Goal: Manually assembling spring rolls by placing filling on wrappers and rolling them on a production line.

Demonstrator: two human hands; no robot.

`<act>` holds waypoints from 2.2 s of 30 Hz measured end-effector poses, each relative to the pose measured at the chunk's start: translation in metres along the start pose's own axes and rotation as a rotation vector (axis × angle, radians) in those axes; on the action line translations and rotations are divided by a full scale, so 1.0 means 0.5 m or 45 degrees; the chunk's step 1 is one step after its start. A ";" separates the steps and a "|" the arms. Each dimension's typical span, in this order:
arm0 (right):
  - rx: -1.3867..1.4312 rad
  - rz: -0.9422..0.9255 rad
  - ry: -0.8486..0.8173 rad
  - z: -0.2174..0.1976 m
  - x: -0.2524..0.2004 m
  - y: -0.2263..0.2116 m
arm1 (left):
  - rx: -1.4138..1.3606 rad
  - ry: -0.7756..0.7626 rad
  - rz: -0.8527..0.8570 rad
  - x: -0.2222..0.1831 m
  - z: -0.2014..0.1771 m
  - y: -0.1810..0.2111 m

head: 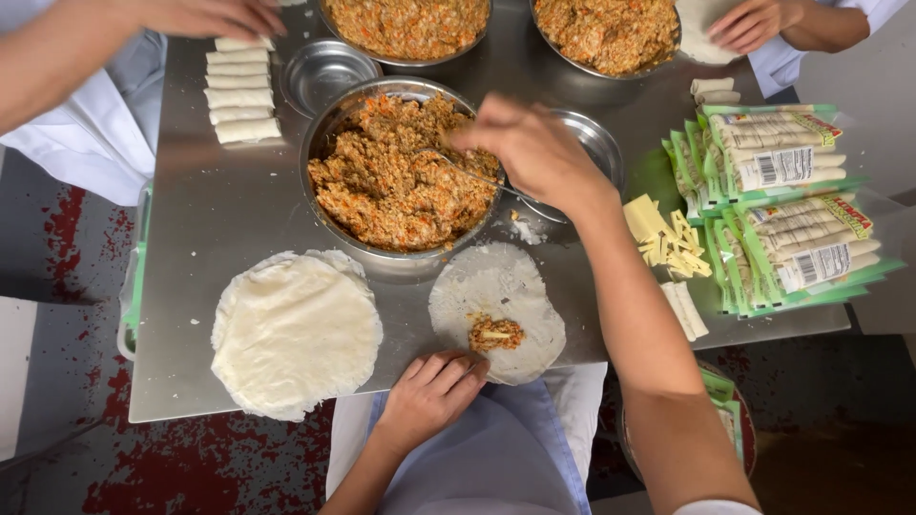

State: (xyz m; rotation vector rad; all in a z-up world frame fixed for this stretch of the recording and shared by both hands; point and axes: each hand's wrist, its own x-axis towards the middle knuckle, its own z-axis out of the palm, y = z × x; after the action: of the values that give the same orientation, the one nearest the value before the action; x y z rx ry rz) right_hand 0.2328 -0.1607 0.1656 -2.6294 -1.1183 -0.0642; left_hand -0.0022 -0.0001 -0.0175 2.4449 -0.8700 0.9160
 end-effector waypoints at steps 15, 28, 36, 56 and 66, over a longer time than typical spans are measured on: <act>0.420 0.005 0.602 0.283 -0.436 -0.069 | -0.277 -0.098 -0.270 0.026 -0.016 0.016; 0.378 0.158 0.546 0.242 -0.341 -0.085 | -0.309 0.148 -0.478 0.103 -0.001 0.002; 0.127 0.251 0.838 0.247 -0.340 -0.079 | -0.057 -0.042 -0.308 0.105 0.028 -0.002; 0.609 0.079 0.186 0.197 -0.354 -0.074 | -0.565 -0.223 -0.554 0.115 0.004 -0.024; 0.009 0.106 0.626 0.262 -0.410 -0.082 | -0.238 -0.274 -0.273 0.085 0.012 0.001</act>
State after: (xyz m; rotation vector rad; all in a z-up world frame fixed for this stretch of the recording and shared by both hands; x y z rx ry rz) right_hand 0.0511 -0.2411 0.0191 -2.4491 -0.8333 -0.6474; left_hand 0.0254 -0.0213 0.0079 2.4423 -0.7082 0.4805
